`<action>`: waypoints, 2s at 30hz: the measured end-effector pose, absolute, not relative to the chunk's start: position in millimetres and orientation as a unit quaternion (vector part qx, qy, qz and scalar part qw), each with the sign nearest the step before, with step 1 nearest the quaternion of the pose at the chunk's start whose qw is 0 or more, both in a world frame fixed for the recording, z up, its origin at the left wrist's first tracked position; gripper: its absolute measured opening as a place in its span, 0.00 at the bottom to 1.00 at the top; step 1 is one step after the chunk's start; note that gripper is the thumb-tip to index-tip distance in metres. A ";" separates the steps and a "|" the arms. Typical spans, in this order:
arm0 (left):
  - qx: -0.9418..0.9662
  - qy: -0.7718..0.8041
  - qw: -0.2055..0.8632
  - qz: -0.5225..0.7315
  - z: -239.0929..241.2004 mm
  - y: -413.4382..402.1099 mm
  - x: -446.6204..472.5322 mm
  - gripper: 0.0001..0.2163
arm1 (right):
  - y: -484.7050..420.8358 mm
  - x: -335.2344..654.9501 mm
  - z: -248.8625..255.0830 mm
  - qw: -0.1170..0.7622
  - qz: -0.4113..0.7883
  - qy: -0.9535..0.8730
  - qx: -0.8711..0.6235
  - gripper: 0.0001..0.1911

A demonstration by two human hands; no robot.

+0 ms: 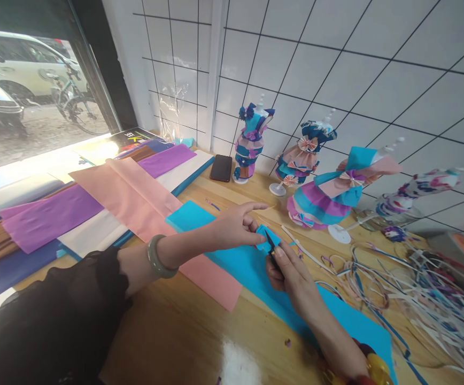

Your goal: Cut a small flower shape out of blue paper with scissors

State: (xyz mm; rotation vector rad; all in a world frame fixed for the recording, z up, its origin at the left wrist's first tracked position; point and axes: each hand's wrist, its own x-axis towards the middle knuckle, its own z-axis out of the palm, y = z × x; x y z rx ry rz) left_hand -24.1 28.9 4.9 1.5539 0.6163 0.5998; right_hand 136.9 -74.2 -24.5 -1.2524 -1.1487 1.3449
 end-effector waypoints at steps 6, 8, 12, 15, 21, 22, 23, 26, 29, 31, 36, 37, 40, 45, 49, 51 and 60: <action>0.669 0.269 0.642 0.261 5.7 28.6 -23.7 0.37 | -74.6 137.2 -24.4 0.474 0.548 -0.472 -0.502 0.19; 0.668 0.269 0.644 0.259 6.4 28.7 -23.8 0.37 | -75.0 137.3 -23.9 0.475 0.547 -0.474 -0.501 0.19; 0.665 0.272 0.646 0.257 7.3 28.3 -24.2 0.37 | -75.0 137.0 -23.6 0.474 0.539 -0.482 -0.503 0.19; 0.667 0.278 0.641 0.260 7.6 28.1 -24.4 0.37 | -74.6 136.8 -24.3 0.477 0.528 -0.485 -0.508 0.20; 0.670 0.287 0.636 0.253 9.1 29.3 -25.5 0.39 | -76.0 136.3 -22.1 0.473 0.504 -0.499 -0.523 0.20; 0.670 0.289 0.636 0.251 9.2 29.6 -25.7 0.39 | -76.1 136.2 -21.6 0.472 0.500 -0.501 -0.525 0.20; 0.669 0.290 0.637 0.251 9.1 29.9 -25.8 0.39 | -76.1 136.2 -21.3 0.472 0.498 -0.503 -0.526 0.20; 0.660 0.286 0.648 0.251 8.2 30.7 -26.1 0.39 | -75.4 136.2 -21.7 0.471 0.492 -0.503 -0.532 0.20; 0.652 0.280 0.658 0.252 7.1 31.4 -26.4 0.39 | -74.7 136.6 -23.4 0.471 0.485 -0.507 -0.535 0.20; 0.649 0.280 0.661 0.253 6.8 31.7 -26.6 0.38 | -74.7 137.0 -24.5 0.473 0.478 -0.511 -0.536 0.20; 0.644 0.279 0.666 0.252 7.2 31.9 -26.8 0.39 | -76.0 137.2 -25.9 0.477 0.478 -0.509 -0.535 0.20; 0.644 0.280 0.666 0.252 7.2 31.8 -26.6 0.39 | -76.0 137.1 -26.1 0.478 0.479 -0.507 -0.534 0.20; 0.649 0.280 0.660 0.256 6.6 31.1 -25.6 0.38 | -75.4 136.9 -26.6 0.487 0.483 -0.498 -0.531 0.21; 0.663 0.271 0.646 0.265 4.5 29.2 -24.1 0.38 | -74.0 136.7 -24.4 0.487 0.497 -0.480 -0.534 0.17; 0.671 0.251 0.653 0.245 3.7 28.8 -23.9 0.38 | -74.1 135.9 -21.8 0.480 0.501 -0.479 -0.537 0.24; 0.675 0.249 0.650 0.246 3.7 28.9 -24.0 0.37 | -74.4 135.8 -20.8 0.479 0.501 -0.483 -0.534 0.28; 0.682 0.250 0.641 0.250 1.9 27.1 -22.5 0.34 | -75.9 136.7 -22.4 0.475 0.503 -0.480 -0.540 0.35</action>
